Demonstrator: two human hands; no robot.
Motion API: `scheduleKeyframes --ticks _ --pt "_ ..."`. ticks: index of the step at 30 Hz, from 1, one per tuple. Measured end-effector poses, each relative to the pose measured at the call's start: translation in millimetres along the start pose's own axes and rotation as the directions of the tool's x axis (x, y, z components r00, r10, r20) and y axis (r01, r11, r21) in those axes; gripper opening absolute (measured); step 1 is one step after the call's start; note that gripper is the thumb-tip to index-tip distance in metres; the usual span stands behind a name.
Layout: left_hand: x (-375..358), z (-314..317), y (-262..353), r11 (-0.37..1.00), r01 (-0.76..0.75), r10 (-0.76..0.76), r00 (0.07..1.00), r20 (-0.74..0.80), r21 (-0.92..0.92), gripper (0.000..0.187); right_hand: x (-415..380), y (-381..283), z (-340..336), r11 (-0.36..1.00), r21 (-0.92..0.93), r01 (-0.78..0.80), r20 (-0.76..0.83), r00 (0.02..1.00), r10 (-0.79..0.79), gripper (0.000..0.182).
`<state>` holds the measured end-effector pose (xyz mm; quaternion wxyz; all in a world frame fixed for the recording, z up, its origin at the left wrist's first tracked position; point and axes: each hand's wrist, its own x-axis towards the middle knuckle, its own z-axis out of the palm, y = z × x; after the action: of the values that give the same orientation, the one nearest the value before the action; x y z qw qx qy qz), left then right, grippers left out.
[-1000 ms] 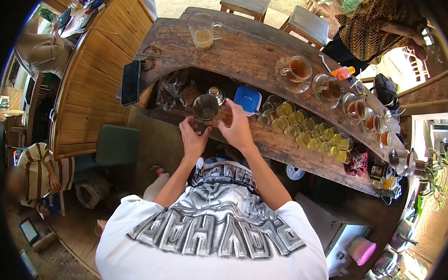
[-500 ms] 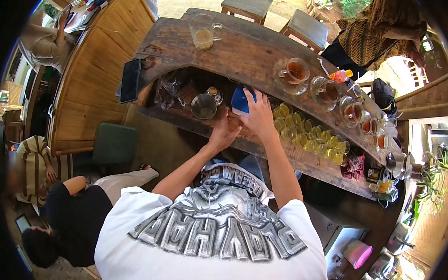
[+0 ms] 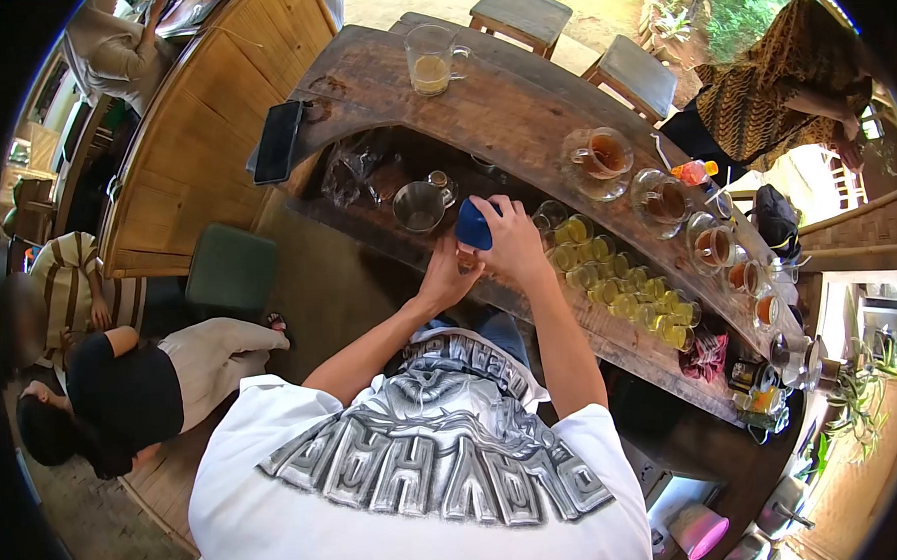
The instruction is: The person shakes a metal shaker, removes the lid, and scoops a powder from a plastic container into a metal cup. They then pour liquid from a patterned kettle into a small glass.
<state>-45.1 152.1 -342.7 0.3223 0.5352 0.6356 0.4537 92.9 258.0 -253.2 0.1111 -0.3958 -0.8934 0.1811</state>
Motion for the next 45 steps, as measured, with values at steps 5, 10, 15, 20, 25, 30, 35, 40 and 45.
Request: scheduleKeyframes --ticks 5,10,15,20,25,30,35,40,45 --pt "-24 -31 8 0.989 -0.137 0.140 0.989 0.040 -0.053 0.093 -26 -28 -21 0.987 0.137 0.083 0.059 0.994 -0.092 0.086" --pt "-41 -52 11 0.996 -0.054 0.065 0.987 0.150 -0.078 0.095 -47 -46 -28 0.951 0.277 0.139 0.135 0.974 -0.181 0.085" --pt "-58 -52 -3 0.976 0.088 -0.062 0.989 0.132 -0.197 0.098 -53 -47 -15 0.876 0.474 0.092 0.114 0.980 -0.165 0.064" --pt "-59 -59 -4 0.960 0.151 -0.124 0.985 0.122 -0.236 0.100 -49 -44 2 0.823 0.564 0.066 0.064 0.990 -0.123 0.031" --pt "-64 -60 -13 0.952 0.213 -0.200 0.977 0.079 -0.219 0.102 -44 -49 4 0.799 0.593 0.101 -0.051 0.995 -0.088 0.018" --pt "-74 -78 -17 0.928 0.224 -0.220 0.974 0.050 -0.297 0.103 -36 -31 7 0.848 0.524 0.083 -0.274 0.959 0.076 0.018" --pt "-85 -90 -24 0.959 0.162 -0.171 0.985 -0.018 -0.231 0.103 -31 -4 52 0.962 0.272 -0.030 -0.214 0.973 0.091 0.018" --pt "-90 -91 -27 0.991 0.106 -0.114 0.990 -0.088 -0.085 0.098 -34 7 82 0.986 0.164 -0.019 -0.175 0.983 0.048 0.020" --pt "-87 -88 -24 0.988 0.100 -0.114 0.987 -0.117 -0.117 0.098 -40 0 77 0.992 0.122 -0.007 -0.281 0.959 0.041 0.024"
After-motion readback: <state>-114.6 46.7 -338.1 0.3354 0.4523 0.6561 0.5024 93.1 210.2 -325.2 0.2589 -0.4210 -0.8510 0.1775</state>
